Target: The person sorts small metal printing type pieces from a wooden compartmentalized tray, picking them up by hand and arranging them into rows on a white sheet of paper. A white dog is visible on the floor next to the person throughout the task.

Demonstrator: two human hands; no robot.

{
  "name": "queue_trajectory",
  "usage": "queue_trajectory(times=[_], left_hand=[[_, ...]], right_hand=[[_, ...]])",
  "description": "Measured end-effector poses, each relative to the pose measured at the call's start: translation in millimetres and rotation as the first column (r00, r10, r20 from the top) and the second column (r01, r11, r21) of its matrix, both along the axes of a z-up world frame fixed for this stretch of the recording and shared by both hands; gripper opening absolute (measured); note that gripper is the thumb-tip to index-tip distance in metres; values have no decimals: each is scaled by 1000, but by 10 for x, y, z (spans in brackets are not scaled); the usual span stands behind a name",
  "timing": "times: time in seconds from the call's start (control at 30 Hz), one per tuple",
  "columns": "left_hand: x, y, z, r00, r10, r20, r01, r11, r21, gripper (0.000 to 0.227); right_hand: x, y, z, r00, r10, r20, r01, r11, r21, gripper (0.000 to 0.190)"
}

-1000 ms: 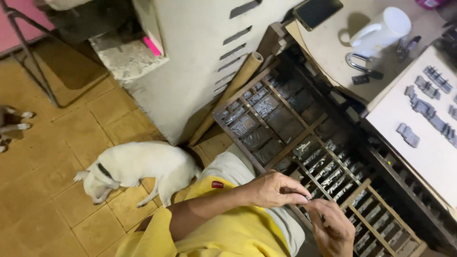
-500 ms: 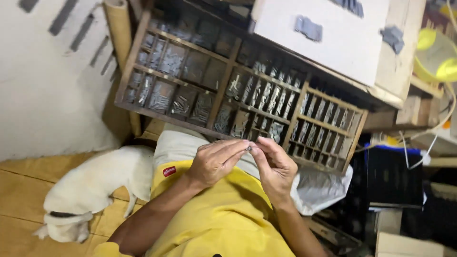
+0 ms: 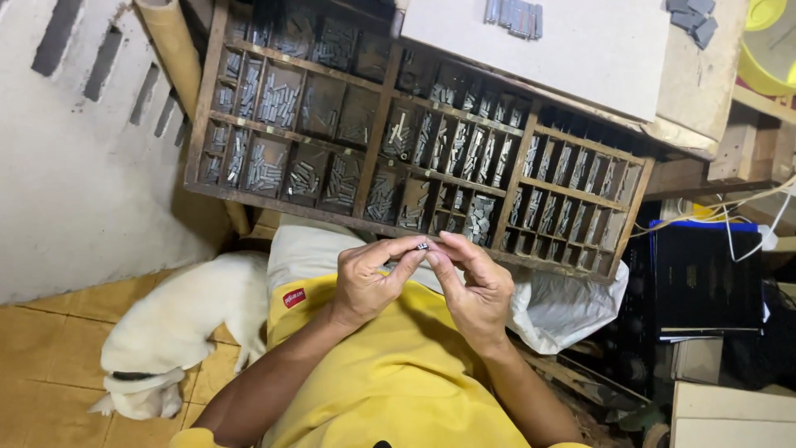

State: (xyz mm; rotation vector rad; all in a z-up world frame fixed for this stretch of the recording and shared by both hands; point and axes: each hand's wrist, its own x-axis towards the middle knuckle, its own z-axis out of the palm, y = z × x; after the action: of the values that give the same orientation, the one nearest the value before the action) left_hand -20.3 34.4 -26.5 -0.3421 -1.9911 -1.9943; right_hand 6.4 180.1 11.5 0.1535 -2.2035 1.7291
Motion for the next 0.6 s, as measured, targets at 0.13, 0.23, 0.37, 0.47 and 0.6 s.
queue_trajectory(times=[0.13, 0.23, 0.37, 0.47, 0.6], left_hand=[[4, 8, 31, 999, -23, 23, 23, 999, 22, 14], [20, 8, -12, 998, -39, 45, 37, 998, 45, 13], [25, -1, -40, 994, -73, 84, 66, 994, 88, 13], [20, -2, -52, 992, -83, 94, 73, 992, 101, 14], [16, -10, -48, 989, -104, 104, 88, 985, 147, 14]], right_hand=[[-3, -1, -8, 1000, -4, -3, 4, 1000, 3, 30], [12, 1, -9, 1000, -3, -7, 3, 999, 32, 31], [14, -1, -13, 1000, -6, -18, 7, 998, 68, 32], [3, -9, -3, 999, -2, -35, 5, 996, 93, 32], [-8, -24, -9, 998, 0, -62, 8, 992, 124, 31]])
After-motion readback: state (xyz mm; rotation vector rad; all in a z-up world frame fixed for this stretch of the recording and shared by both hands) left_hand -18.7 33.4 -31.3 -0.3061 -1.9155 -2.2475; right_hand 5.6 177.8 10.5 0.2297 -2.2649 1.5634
